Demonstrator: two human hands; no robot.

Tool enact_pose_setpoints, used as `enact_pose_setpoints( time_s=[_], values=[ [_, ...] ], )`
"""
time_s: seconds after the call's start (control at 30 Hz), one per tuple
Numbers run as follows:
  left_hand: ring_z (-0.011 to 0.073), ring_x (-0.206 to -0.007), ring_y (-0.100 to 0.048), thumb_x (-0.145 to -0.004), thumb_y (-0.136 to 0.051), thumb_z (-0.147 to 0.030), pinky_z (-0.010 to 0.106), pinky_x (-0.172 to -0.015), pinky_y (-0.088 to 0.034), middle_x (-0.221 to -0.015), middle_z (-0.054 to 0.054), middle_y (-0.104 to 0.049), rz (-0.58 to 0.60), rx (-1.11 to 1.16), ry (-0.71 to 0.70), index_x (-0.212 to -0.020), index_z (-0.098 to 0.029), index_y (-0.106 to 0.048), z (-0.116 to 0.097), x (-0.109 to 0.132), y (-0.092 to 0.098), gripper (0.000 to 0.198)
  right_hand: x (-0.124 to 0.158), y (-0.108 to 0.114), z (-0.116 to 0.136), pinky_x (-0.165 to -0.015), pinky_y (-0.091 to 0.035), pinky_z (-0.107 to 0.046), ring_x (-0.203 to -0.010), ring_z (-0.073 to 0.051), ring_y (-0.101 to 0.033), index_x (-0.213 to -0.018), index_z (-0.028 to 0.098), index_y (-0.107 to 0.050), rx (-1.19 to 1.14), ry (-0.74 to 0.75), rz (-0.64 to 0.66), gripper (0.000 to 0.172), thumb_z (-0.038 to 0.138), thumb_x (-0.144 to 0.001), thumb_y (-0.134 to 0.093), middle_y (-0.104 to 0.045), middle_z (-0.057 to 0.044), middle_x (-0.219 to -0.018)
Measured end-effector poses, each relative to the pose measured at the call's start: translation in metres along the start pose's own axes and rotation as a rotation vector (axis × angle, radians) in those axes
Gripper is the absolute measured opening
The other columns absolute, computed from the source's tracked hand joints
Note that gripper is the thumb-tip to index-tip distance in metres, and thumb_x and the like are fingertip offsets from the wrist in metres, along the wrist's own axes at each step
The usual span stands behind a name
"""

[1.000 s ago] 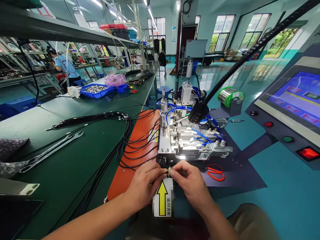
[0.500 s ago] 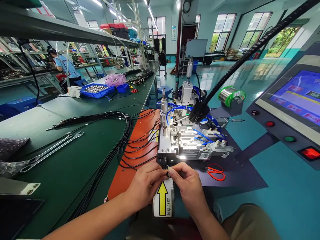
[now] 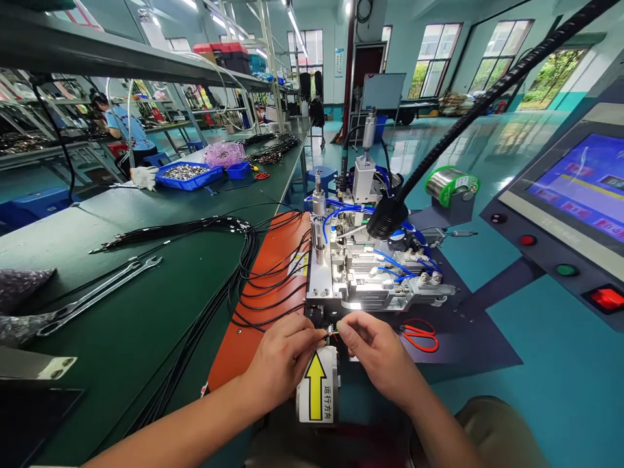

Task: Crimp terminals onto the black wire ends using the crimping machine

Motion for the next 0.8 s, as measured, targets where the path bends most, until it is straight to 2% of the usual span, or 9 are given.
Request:
enact_pose_setpoints(
  time_s=[0.2,0.4,0.53,0.8],
  values=[
    [0.0173,-0.075,-0.056,-0.095,-0.055,-0.017,0.029,-0.067,-0.045,-0.081,0.005,-0.063,-0.018,-0.042,-0.022,-0.097,-0.017,-0.071,-0.001,0.0,0.0,0.016,-0.003,-0.003,-0.003,-0.056,-0.037,-0.025,-0.062,-0.014,-0.045,-0.077,0.022,-0.062,0.072,0.045,-0.002,0.03,0.048,-0.092,-0.056,-0.05,0.004,-0.065],
    [0.0193,-0.079,-0.055,-0.093,-0.056,-0.015,0.032,-0.07,-0.045,-0.086,0.005,-0.065,-0.045,-0.06,0.027,-0.107,-0.019,-0.07,0.006,0.002,0.002,0.019,-0.004,-0.008,-0.011,-0.061,-0.037,-0.026,-0.066,-0.015,-0.047,-0.076,0.022,-0.058,0.174,0.082,-0.121,0.031,0.044,-0.095,-0.05,-0.053,0.003,-0.069],
    [0.021,-0.082,-0.055,-0.089,-0.056,-0.006,0.036,-0.072,-0.044,-0.091,0.005,-0.066,-0.058,-0.068,0.036,-0.108,-0.021,-0.07,0.008,0.003,0.004,0.027,-0.006,-0.015,-0.02,-0.063,-0.039,-0.028,-0.069,-0.017,-0.05,-0.076,0.022,-0.057,0.144,0.052,-0.165,0.032,0.046,-0.096,-0.048,-0.055,0.001,-0.072],
    [0.0212,-0.084,-0.054,-0.084,-0.059,-0.003,0.036,-0.074,-0.046,-0.092,0.006,-0.066,-0.061,-0.001,0.042,-0.105,-0.02,-0.072,0.014,0.002,0.0,0.03,-0.006,-0.019,-0.026,-0.064,-0.039,-0.027,-0.072,-0.019,-0.056,-0.081,0.022,-0.058,0.179,-0.022,-0.205,0.032,0.047,-0.097,-0.046,-0.062,0.0,-0.076]
  ],
)
Point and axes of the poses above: each hand's wrist, its own x-axis away from the middle knuckle, its own y-axis out of the back of the hand, z = x × y, the point moved 7 cm from there along -x, towards the middle knuckle
